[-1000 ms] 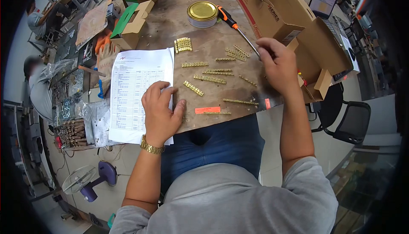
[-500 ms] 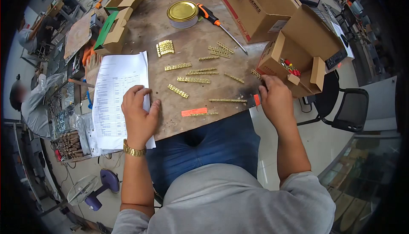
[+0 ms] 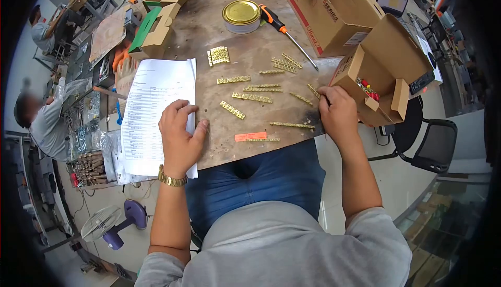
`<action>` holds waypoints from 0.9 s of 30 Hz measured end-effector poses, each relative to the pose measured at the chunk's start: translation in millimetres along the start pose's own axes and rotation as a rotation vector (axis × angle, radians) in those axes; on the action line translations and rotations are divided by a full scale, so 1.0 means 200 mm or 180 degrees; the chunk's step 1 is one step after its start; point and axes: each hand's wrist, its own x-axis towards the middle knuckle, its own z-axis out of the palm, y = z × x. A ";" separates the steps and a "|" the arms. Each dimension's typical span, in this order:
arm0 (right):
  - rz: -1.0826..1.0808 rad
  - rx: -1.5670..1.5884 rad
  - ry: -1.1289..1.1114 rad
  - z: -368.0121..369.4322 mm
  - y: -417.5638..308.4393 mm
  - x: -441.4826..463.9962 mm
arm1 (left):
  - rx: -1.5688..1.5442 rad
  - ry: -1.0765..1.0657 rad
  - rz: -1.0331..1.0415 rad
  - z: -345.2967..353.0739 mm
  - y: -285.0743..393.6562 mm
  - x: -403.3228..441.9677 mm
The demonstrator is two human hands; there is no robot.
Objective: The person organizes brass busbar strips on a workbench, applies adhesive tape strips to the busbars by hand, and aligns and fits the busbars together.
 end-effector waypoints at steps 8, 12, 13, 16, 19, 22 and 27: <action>-0.0259 0.0539 0.0023 -0.09 -0.16 -0.01 | 0.0020 0.0038 0.0007 0.00 0.02 -0.01; -0.1124 0.0665 -0.0472 -0.10 -0.36 -0.12 | 0.0070 0.0021 0.0024 0.00 0.01 -0.01; -0.1224 0.0639 -0.0619 -0.08 -0.39 -0.14 | 0.0072 0.0007 0.0017 0.00 0.02 0.00; -0.1430 0.0523 -0.1060 -0.02 -0.46 -0.18 | 0.0071 0.0001 0.0025 0.01 0.02 -0.01; -0.1404 0.0406 -0.1385 0.03 -0.47 -0.16 | 0.0068 0.0010 0.0044 0.00 0.02 -0.01; -0.1308 0.0370 -0.1285 0.03 -0.45 -0.08 | 0.0053 0.0039 0.0047 0.01 0.01 -0.01; -0.0852 0.0257 -0.0677 0.05 -0.34 0.25 | 0.0107 0.0060 0.0057 0.00 0.02 0.00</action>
